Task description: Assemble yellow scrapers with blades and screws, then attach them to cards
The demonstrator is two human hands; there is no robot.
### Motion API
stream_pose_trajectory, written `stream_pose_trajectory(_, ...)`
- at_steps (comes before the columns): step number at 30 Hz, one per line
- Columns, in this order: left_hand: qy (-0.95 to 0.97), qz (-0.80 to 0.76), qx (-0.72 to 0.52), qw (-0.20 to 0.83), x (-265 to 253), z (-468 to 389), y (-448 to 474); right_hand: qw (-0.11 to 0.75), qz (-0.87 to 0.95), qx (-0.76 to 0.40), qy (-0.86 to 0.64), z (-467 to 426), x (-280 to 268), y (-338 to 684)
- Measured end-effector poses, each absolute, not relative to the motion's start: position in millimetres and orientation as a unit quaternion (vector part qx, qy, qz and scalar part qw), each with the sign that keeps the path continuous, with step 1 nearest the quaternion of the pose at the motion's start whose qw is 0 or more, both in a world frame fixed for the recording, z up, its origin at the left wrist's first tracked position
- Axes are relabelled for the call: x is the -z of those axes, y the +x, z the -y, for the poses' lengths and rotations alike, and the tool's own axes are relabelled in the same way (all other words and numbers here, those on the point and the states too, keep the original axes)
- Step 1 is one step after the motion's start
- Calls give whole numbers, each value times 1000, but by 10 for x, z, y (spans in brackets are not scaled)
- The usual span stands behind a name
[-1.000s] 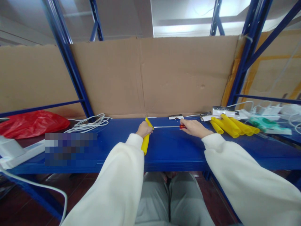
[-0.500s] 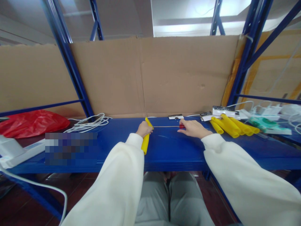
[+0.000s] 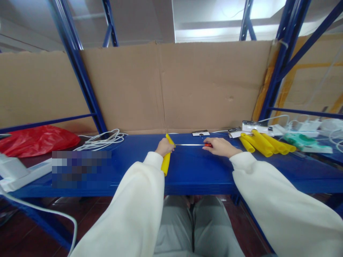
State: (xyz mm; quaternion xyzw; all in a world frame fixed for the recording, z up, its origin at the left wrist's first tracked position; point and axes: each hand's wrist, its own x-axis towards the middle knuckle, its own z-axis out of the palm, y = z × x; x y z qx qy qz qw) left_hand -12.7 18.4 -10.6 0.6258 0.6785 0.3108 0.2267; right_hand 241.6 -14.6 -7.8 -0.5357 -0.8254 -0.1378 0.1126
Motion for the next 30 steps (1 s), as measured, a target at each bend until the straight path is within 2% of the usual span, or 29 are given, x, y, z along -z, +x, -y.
stream_pose_trajectory(7,620,-684,-307,231,108,-194,-123,115,825,155,-530,123,88,2443)
stream_pose_trajectory(13,618,-684,-309,232,85,-161,-115,88,826,109,-547,149,74,2408)
stream_pose_trajectory(18,615,-684,-316,233,103,-183,-128,111,833,77,-536,132,94,2414)
stream_pose_trajectory(30,617,-684,-315,228,73,-135,-112,104,835,118,-528,142,80,2426)
